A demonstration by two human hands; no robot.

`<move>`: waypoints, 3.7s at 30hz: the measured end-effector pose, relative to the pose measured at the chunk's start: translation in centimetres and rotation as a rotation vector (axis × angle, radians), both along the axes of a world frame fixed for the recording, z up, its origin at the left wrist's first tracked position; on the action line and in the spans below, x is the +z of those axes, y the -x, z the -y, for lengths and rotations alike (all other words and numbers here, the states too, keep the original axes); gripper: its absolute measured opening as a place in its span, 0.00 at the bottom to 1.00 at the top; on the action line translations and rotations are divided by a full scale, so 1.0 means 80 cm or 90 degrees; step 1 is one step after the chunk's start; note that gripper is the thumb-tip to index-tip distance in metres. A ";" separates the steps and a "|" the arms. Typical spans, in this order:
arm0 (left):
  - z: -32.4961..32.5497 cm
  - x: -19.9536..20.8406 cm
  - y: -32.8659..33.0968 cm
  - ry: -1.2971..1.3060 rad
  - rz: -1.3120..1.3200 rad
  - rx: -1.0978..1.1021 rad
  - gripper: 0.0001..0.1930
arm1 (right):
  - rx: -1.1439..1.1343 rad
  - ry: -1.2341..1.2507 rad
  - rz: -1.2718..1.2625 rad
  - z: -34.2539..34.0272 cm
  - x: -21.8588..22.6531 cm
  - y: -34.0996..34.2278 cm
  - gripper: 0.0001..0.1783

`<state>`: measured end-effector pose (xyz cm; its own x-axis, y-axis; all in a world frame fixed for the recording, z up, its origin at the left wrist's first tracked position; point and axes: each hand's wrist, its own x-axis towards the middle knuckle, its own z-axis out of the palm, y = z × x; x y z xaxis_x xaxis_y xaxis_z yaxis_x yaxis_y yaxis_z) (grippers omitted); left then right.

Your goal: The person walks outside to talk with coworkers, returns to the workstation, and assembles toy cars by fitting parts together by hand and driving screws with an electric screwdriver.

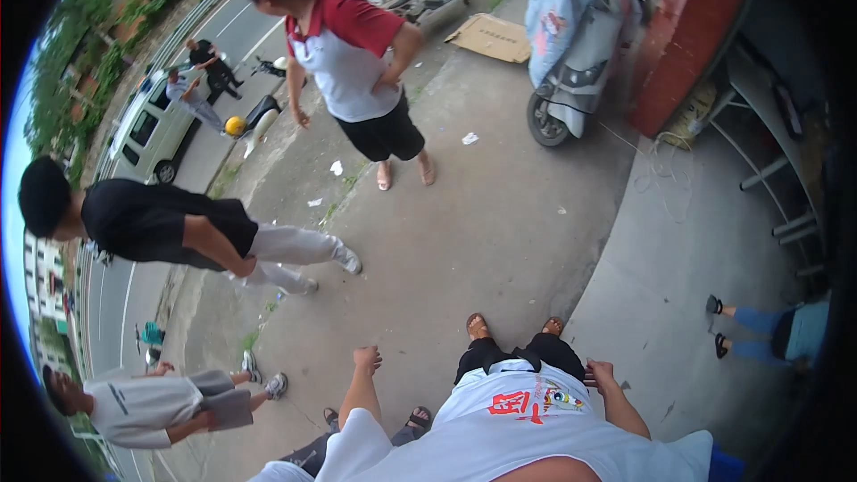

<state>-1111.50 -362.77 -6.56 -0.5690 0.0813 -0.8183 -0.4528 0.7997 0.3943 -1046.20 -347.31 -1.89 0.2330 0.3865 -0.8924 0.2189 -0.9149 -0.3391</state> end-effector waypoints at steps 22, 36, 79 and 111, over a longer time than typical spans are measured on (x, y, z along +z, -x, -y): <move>-0.386 0.011 -0.619 0.134 0.115 -0.838 0.22 | -0.691 -0.035 0.004 0.289 -0.095 -0.352 0.23; -0.662 -0.066 -0.972 0.215 -0.069 -1.137 0.12 | -0.828 0.037 -0.099 0.237 -0.089 -0.474 0.30; -0.667 -0.061 -2.779 0.218 0.139 -1.588 0.12 | -1.219 -0.095 0.009 0.164 -0.055 -1.857 0.25; -0.579 -0.067 -3.845 0.383 0.321 -1.324 0.07 | -1.210 -0.201 0.243 0.423 0.021 -3.261 0.20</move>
<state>-803.89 -316.48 -11.90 0.1612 -0.1316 -0.9781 0.9844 0.0919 0.1498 -785.31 -381.14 -0.19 0.5997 -0.4467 -0.6639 -0.7204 0.0599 -0.6910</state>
